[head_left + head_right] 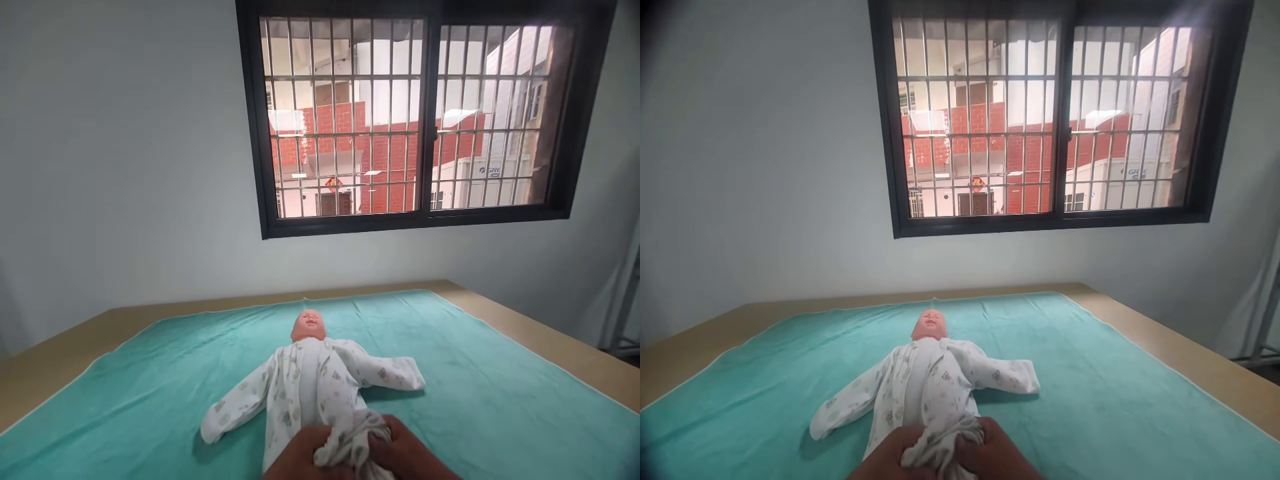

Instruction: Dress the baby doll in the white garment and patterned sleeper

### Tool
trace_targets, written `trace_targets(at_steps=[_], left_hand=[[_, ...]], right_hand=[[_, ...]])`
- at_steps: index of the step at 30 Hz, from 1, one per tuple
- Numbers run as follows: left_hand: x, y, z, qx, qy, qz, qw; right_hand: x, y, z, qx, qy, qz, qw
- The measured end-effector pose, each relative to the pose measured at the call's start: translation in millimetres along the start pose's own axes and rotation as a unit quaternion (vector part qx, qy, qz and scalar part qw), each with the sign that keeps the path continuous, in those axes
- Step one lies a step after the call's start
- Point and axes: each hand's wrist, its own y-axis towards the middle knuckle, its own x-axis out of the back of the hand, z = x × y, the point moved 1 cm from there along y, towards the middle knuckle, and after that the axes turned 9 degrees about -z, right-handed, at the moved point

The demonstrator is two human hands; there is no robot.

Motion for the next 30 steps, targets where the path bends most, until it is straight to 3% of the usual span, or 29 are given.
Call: trace_targets(at_steps=[5, 10, 15, 17, 20, 22, 24, 26, 28, 30], left_hand=[[-0.5, -7.5, -2.9, -0.04, -0.162, -0.066, 0.984], [-7.5, -20.5, -12.2, -0.004, -0.246, -0.1, 0.964], [-12.3, -32.7, -27.9, -0.02, -0.266, -0.039, 0.963], [-11.1, -34.8, -31.2, -0.025, -0.219, 0.005, 0.975], [-8.6, -35.8, -28.9, 0.024, -0.123, 0.075, 0.989], [-7.2, -35.9, -24.1, 0.032, -0.112, 0.097, 0.988], [-6.4, -36.3, -19.7, 0.002, -0.177, 0.079, 0.981], [-7.2, -37.9, -17.7, -0.019, -0.26, 0.045, 0.964], [-10.3, -41.0, -19.3, -0.016, -0.312, 0.037, 0.949], [-14.4, -44.8, -23.4, 0.005, -0.324, 0.054, 0.945]], right_hand=[[-28.5, -1.1, -4.4, 0.032, 0.091, 0.004, 0.995], [-35.0, -10.8, 6.0, 0.024, 0.082, -0.058, 0.995], [-37.0, -6.2, 10.7, 0.016, 0.105, -0.112, 0.988], [-36.8, -6.4, 12.9, 0.007, 0.145, -0.11, 0.983], [-33.0, -10.9, 16.8, -0.005, 0.187, -0.099, 0.977], [-27.8, -14.8, 18.7, -0.008, 0.192, -0.074, 0.979], [-21.6, -18.5, 19.7, -0.018, 0.158, -0.023, 0.987], [-16.9, -21.9, 19.7, -0.044, 0.074, 0.067, 0.994], [-15.3, -25.6, 18.5, -0.088, 0.002, 0.171, 0.981], [-15.9, -28.5, 16.7, -0.118, 0.006, 0.237, 0.964]])
